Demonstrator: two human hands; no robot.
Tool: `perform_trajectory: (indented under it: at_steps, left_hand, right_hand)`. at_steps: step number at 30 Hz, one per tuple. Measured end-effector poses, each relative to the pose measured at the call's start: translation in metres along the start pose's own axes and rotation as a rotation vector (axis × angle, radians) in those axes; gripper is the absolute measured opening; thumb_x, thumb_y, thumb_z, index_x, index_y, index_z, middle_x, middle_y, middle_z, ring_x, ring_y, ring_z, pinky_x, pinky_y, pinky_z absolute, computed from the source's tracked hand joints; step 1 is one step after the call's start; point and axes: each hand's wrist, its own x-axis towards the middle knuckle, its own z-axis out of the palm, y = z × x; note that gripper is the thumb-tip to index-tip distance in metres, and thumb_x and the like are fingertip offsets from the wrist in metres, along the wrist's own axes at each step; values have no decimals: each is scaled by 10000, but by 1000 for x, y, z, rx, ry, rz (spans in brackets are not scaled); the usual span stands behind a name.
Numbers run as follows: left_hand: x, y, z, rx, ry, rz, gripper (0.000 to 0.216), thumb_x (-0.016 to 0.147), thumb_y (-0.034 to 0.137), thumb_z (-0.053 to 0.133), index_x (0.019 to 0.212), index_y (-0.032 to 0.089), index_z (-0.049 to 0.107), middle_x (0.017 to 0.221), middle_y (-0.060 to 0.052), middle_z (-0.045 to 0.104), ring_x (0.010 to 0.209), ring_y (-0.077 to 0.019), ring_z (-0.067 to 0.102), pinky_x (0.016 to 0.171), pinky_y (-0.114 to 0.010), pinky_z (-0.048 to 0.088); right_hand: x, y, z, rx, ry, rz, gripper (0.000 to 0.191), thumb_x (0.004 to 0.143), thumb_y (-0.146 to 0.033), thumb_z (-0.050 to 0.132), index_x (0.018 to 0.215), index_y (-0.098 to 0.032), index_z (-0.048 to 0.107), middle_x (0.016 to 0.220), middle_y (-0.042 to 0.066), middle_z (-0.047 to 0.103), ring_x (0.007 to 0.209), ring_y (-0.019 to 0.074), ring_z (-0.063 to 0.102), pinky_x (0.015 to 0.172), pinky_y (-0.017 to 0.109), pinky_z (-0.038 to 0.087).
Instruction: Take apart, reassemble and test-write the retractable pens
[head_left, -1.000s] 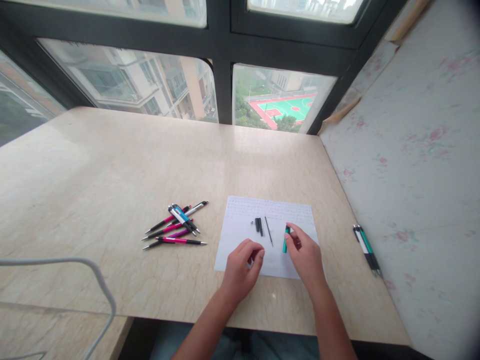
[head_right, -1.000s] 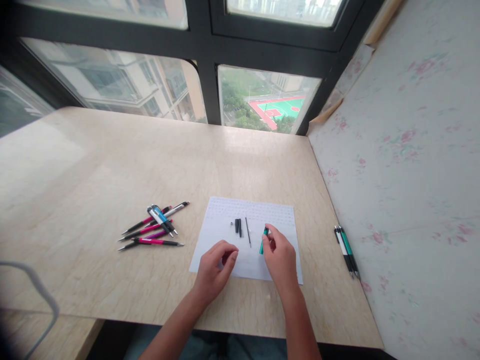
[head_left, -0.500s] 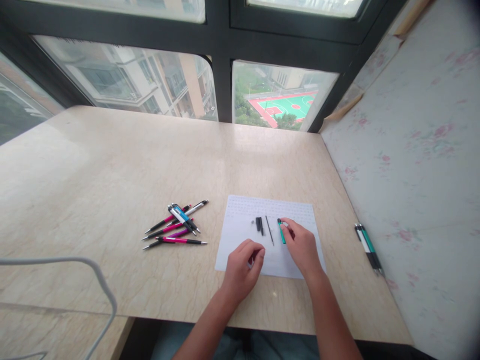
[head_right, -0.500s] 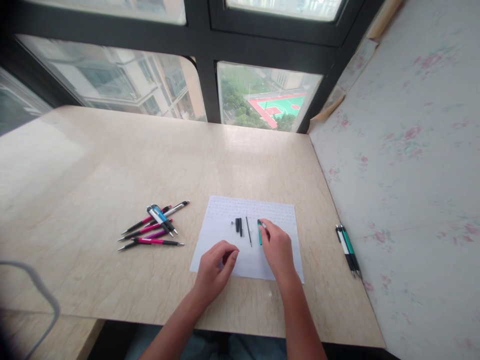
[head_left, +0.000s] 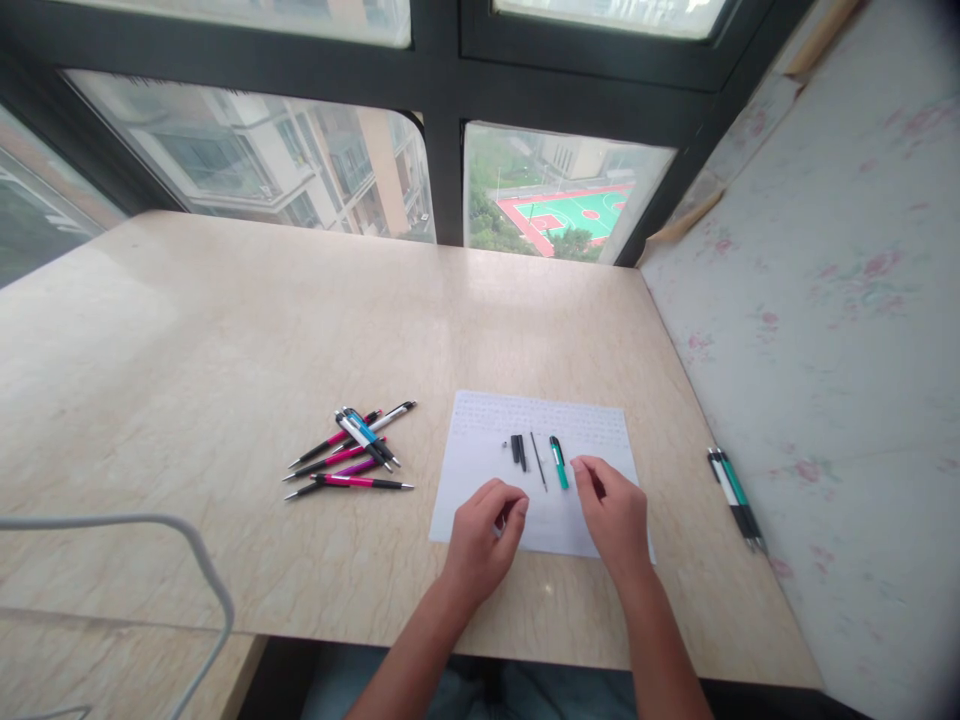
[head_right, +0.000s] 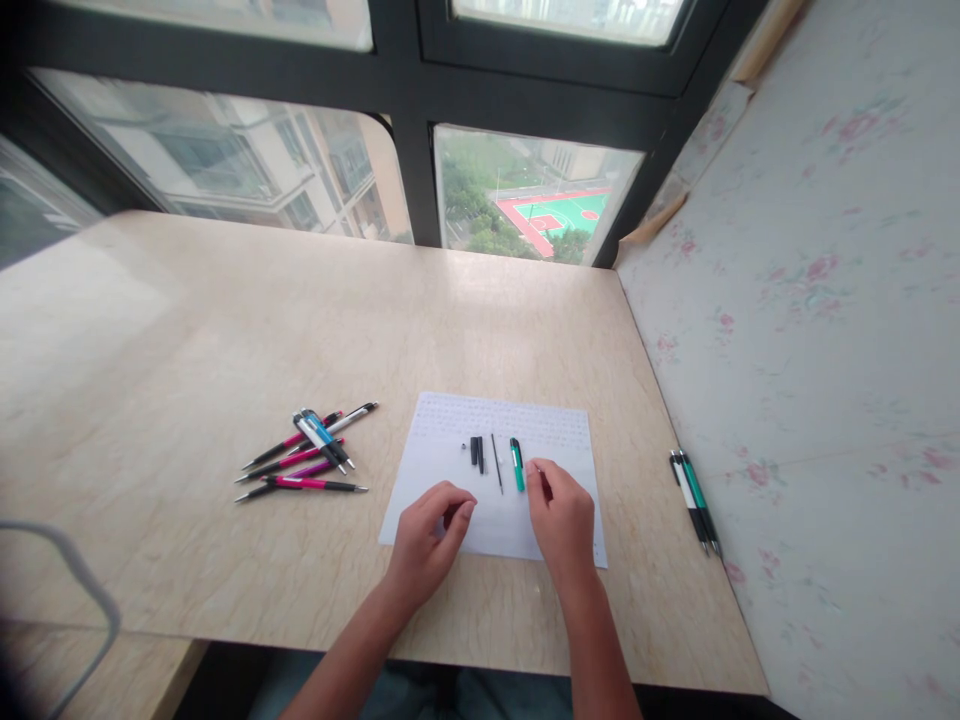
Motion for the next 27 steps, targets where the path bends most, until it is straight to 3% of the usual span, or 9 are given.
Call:
perform_trajectory:
  at_steps: [2,6,8,11,17,27]
  left_hand:
    - [-1,0,0,-37,-5,32,153,934,213,487,868,177,620,741,-28,572,661,-136,507,624,-255,395]
    - [-5,2,-4,-109,-10,73,167,932,228,492,868,173,635,728,-33,598,661,-142,529,635,-260,408]
    - [-8,5,-8,-136,2,36,190,934,258,496,849,172,643,717,-34,611,662,-145,545,643,-262,419]
    - [-15,8,-14,-185,28,-74,283,944,340,478,791,172,647,661,-24,606,619,-143,548,618,-259,428]
    - [-18,13,-17,-212,77,-149,417,884,535,508,751,172,664,564,-14,566,578,-156,530,553,-258,418]
    - [-15,11,-15,-239,79,-217,446,863,575,508,747,171,657,543,-4,537,563,-154,513,529,-254,403]
  right_hand:
    - [-17,-7,-6,115,36,18,317,933,-391,503,716,-186,609,584,-6,559,528,140,500,543,257,375]
    - [-47,-15,-4,425,-117,-22,398,985,-350,393,620,-200,446,587,-18,453,550,128,456,534,252,343]
    - [-56,-13,5,442,-163,-56,411,981,-334,403,591,-207,374,553,-37,376,510,113,391,502,252,294]
    - [-61,-7,18,380,-127,-83,424,966,-308,435,582,-215,281,534,-56,278,483,97,311,480,258,226]
    - [-60,-4,25,320,-135,-141,413,960,-272,436,597,-215,249,546,-59,263,492,90,306,494,261,217]
    - [-58,-10,25,249,-131,-212,401,937,-230,457,576,-210,284,541,-60,302,500,91,331,510,258,236]
